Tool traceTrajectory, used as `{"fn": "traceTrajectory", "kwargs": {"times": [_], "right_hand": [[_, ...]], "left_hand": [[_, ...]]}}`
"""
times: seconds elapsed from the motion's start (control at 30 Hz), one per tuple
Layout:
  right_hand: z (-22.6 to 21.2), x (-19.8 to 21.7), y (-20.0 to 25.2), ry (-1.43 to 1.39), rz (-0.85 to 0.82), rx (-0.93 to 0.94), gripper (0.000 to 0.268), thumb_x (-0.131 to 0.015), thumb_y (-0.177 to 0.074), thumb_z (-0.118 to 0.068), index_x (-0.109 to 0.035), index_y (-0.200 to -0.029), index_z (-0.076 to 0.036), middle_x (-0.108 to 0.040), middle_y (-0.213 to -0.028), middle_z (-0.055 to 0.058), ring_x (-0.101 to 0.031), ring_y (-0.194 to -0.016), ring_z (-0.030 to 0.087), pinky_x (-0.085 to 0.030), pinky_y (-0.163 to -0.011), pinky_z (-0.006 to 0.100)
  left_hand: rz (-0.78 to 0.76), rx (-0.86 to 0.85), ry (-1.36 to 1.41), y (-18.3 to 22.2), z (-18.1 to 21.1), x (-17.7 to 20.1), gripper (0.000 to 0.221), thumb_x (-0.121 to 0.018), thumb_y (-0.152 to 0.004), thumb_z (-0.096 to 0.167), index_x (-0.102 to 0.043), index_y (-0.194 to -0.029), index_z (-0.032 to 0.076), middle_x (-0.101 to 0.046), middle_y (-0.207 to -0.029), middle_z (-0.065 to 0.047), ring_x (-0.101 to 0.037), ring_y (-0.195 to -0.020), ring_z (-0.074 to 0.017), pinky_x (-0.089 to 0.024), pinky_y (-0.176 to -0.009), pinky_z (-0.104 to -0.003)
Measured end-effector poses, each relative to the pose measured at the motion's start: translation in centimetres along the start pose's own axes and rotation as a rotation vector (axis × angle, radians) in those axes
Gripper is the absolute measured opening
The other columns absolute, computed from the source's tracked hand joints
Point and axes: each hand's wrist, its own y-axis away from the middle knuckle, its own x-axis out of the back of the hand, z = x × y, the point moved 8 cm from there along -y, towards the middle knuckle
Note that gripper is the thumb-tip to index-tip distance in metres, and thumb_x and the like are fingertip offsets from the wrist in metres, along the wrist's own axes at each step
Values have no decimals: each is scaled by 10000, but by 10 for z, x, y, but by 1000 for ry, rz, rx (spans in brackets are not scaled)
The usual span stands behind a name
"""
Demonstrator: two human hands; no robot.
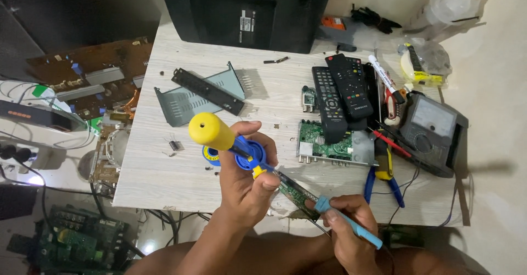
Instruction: Desoldering components from a circuit board using a soldering iron and a desoldering pump.
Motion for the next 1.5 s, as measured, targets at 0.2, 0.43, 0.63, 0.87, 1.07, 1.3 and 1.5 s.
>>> {"fn": "traceTrajectory", "kwargs": {"times": [0.2,0.43,0.63,0.87,1.07,1.3,1.5], "right_hand": [[-5,-1,0,141,11,8,187,-641,-857,-5,-579,-1029,36,-657,-855,176,-610,-705,208,-537,-630,352],[-3,-1,0,59,-10,33,187,-649,-872,11,-583,-1045,40,-647,-856,171,-588,-701,198,-524,-641,349],[-9,-5,-2,134,-41,61,166,-652,-873,-35,-587,-1015,18,-627,-842,139,-579,-664,175,-518,-586,326],[-2,-2,-1,12,-28,27,173,-658,-873,31,-593,-1034,24,-643,-848,155,-584,-701,191,-522,-642,344],[-11,-8,-1,79,-55,62,161,-642,-885,7,-588,-1036,12,-642,-814,140,-580,-672,177,-513,-613,333],[-10,-5,-1,161,-30,23,153,-647,-882,7,-611,-1030,24,-681,-804,145,-598,-668,176,-503,-600,315],[-6,-4,-1,120,-24,35,161,-633,-880,9,-599,-1035,34,-651,-793,139,-583,-689,184,-509,-641,335]], "left_hand": [[-11,-25,-36,-2,3,-2,635,-641,-1024,448,-348,-1452,82,-560,-970,-89,-546,-846,-150,-433,-756,-277],[-19,1,-28,0,0,-4,645,-642,-1016,457,-344,-1453,87,-560,-970,-92,-538,-847,-148,-424,-762,-275],[-28,-21,-43,0,1,-6,627,-642,-1022,444,-352,-1448,87,-557,-965,-81,-538,-837,-144,-420,-746,-275],[-31,0,-24,2,-1,-7,648,-658,-1007,440,-354,-1443,68,-556,-975,-93,-539,-861,-157,-429,-778,-282],[-37,7,-44,3,-1,-9,638,-666,-998,444,-370,-1431,81,-558,-959,-88,-540,-843,-155,-432,-762,-279],[-80,-22,30,9,-4,-16,607,-714,-978,353,-433,-1404,24,-567,-966,-75,-512,-849,-149,-422,-787,-271],[-106,-51,35,10,0,-21,546,-663,-1024,331,-443,-1412,15,-574,-946,-70,-497,-820,-146,-424,-803,-269]]}}
